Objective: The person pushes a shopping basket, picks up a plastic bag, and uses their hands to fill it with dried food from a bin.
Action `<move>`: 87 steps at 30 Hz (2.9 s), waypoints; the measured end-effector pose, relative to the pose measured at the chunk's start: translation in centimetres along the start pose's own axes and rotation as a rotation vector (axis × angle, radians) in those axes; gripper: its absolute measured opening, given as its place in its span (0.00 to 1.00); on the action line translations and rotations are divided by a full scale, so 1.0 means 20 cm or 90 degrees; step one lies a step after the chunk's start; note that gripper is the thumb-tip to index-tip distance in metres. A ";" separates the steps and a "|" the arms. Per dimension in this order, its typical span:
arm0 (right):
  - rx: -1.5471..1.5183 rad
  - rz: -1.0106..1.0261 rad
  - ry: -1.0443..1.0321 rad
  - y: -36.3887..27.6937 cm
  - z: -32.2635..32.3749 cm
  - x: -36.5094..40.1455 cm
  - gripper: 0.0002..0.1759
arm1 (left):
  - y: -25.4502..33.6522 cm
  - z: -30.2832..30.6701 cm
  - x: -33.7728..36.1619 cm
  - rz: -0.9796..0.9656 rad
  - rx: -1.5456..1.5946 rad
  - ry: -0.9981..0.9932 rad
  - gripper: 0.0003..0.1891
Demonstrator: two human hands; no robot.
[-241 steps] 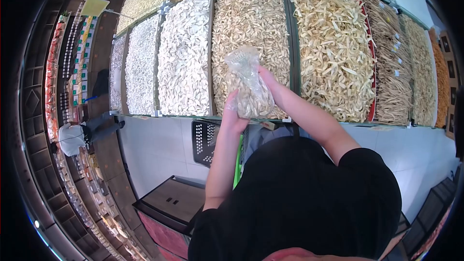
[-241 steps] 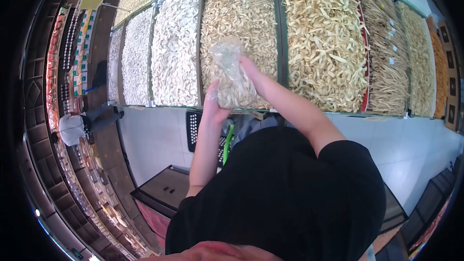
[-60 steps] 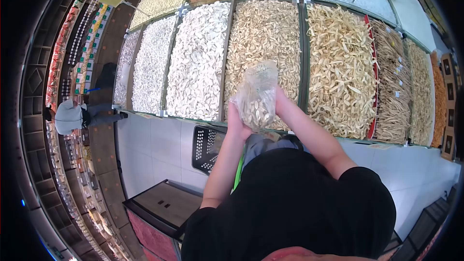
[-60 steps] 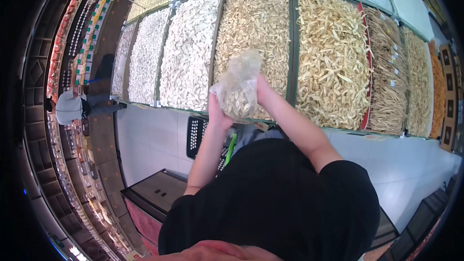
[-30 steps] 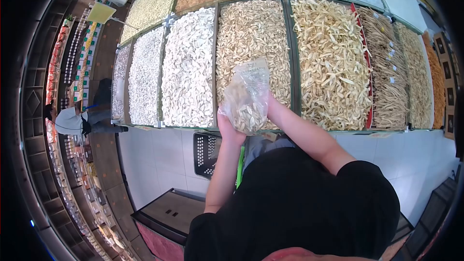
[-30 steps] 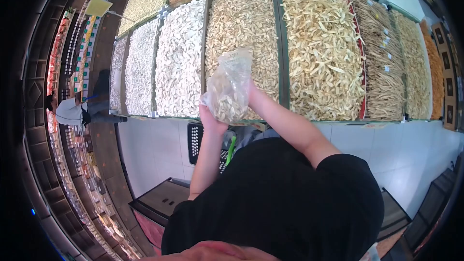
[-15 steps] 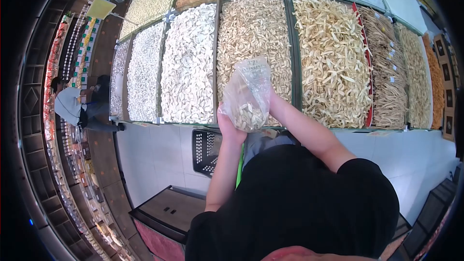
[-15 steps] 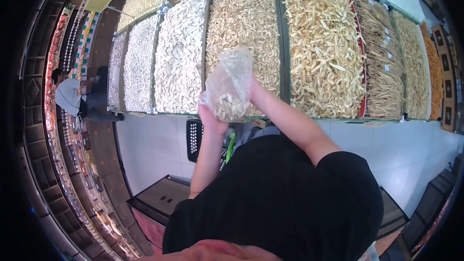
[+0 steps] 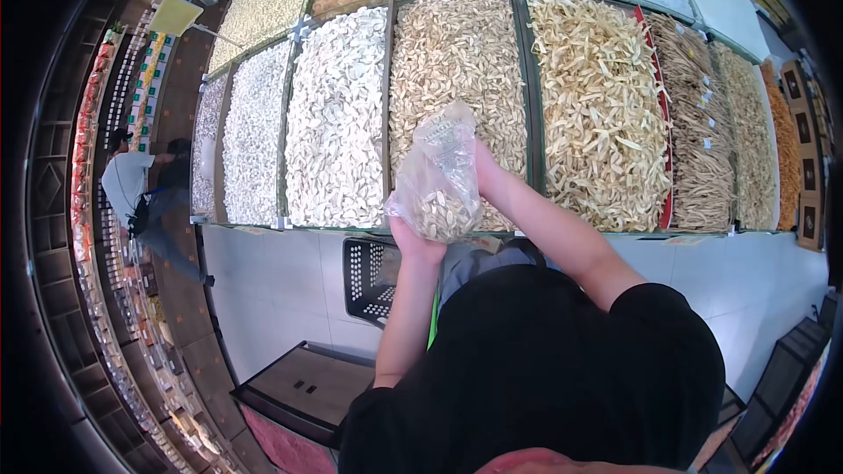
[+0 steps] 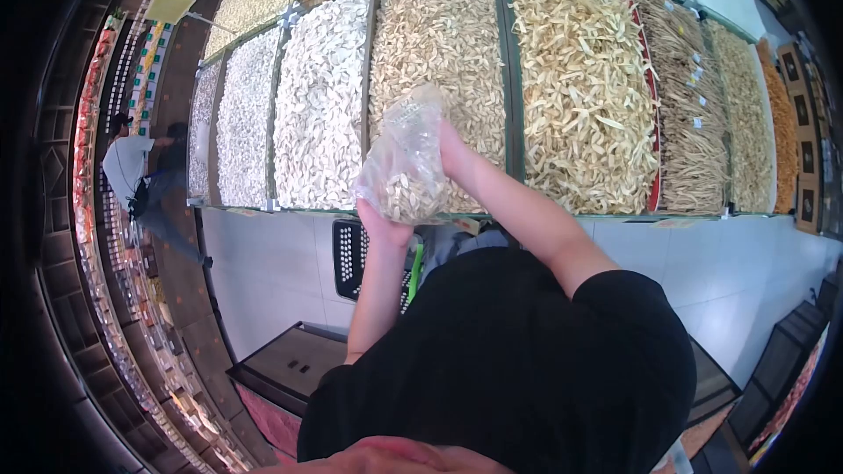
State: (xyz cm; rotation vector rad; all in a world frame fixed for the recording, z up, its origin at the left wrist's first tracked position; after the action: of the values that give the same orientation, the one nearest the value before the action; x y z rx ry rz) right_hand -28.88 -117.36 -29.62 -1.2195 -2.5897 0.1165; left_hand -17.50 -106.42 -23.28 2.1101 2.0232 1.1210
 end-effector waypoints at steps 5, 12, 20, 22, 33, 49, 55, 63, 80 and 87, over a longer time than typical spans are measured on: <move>0.030 -0.066 0.105 0.04 -0.07 0.13 0.26 | 0.03 0.02 -0.08 0.016 0.081 -0.093 0.32; 0.121 -0.107 0.134 0.07 -0.23 0.38 0.33 | 0.08 -0.06 -0.16 0.009 0.080 -0.082 0.31; 0.198 -0.225 0.262 0.14 0.29 0.55 0.29 | 0.11 -0.14 -0.21 0.019 0.099 -0.103 0.31; 0.193 -0.226 0.307 0.14 0.33 0.60 0.28 | 0.11 -0.13 -0.23 0.013 0.053 -0.054 0.32; 0.224 -0.196 0.313 0.14 0.45 0.63 0.29 | 0.06 0.02 -0.17 0.039 0.064 -0.089 0.30; 0.559 0.051 0.267 -0.02 -0.09 0.44 0.29 | -0.06 -0.08 -0.25 -0.036 -0.071 -0.042 0.29; 0.565 0.031 0.282 -0.05 -0.09 0.44 0.27 | -0.08 -0.09 -0.21 -0.001 -0.087 -0.023 0.29; 0.503 0.036 0.277 -0.08 -0.10 0.45 0.20 | -0.13 0.00 -0.20 0.092 -0.026 0.001 0.35; 0.554 0.028 0.326 -0.13 -0.13 0.47 0.18 | -0.12 0.05 -0.22 0.166 -0.019 -0.123 0.37; 0.548 -0.025 0.330 -0.18 -0.13 0.45 0.20 | -0.10 0.01 -0.22 0.143 -0.061 -0.127 0.33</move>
State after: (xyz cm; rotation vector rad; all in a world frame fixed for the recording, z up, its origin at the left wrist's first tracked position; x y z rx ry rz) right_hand -36.23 -112.82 -24.63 -0.7330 -1.7799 0.7139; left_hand -18.77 -109.86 -26.38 2.3392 1.6485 0.9615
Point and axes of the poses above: each hand's wrist, its own x-axis away from the middle knuckle, its own z-axis out of the back of the hand, y = z × x, the point moved 2 cm from there along -x, towards the middle knuckle, and after that the axes turned 5 degrees about -z, right-handed, at the moved point
